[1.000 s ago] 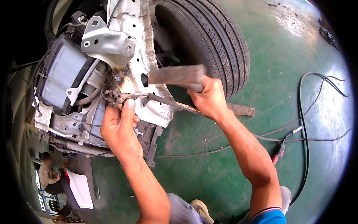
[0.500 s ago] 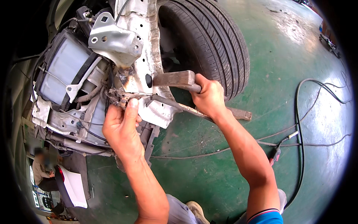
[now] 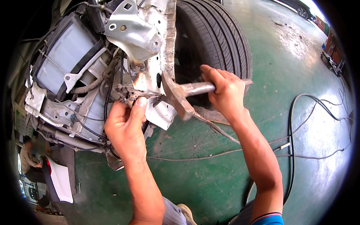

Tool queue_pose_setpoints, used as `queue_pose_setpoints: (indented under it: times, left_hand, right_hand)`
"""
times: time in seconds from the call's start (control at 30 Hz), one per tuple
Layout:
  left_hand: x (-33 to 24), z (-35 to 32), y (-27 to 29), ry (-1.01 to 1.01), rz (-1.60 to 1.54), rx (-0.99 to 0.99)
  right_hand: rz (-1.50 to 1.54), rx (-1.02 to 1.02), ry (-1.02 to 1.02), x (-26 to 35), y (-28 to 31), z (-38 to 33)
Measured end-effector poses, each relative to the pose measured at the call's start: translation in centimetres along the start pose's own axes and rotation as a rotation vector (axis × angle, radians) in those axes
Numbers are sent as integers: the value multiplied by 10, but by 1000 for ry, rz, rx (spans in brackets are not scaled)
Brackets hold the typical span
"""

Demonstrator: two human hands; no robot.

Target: The person kneels beside a disassembled car frame and uses a hammer to adjust a metal rod. They then stand to adjust a welding machine before returning to the frame to weld the rod in place using a welding torch, creating bright sparks.

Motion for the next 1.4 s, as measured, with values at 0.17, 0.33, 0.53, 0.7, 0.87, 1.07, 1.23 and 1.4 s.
queue_pose_setpoints:
  times: [0.17,0.33,0.53,0.7,0.87,1.07,1.23,1.4]
  left_hand:
    - [0,0,-1,-4,-50,5]
    - [1,-1,-2,13,-64,-13]
    - [-1,-1,-1,18,-31,-12]
    - [0,1,-4,-19,-19,-21]
    - [2,-2,0,-31,2,-24]
    - [5,-3,-1,-12,19,-22]
    - [2,-2,-2,0,-8,-25]
    - [3,0,-3,-15,19,-16]
  right_hand:
    - [-99,-15,17,-4,-2,6]
    - [-78,50,-63,2,4,10]
    - [101,-19,-64,14,20,13]
    - [-92,74,-28,-6,10,19]
    - [154,-38,-73,11,22,13]
    - [23,133,-80,-6,4,13]
    - [232,-8,-37,13,17,10]
    - [-85,187,-36,-16,1,12]
Point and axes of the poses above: each hand's wrist, its own z-axis towards the middle knuckle, its own y-axis out of the back of the hand, x = y × z, the point moved 1 cm from there along z, towards the middle knuckle, and after that the axes turned 5 degrees about -y, right-handed, at the moved point
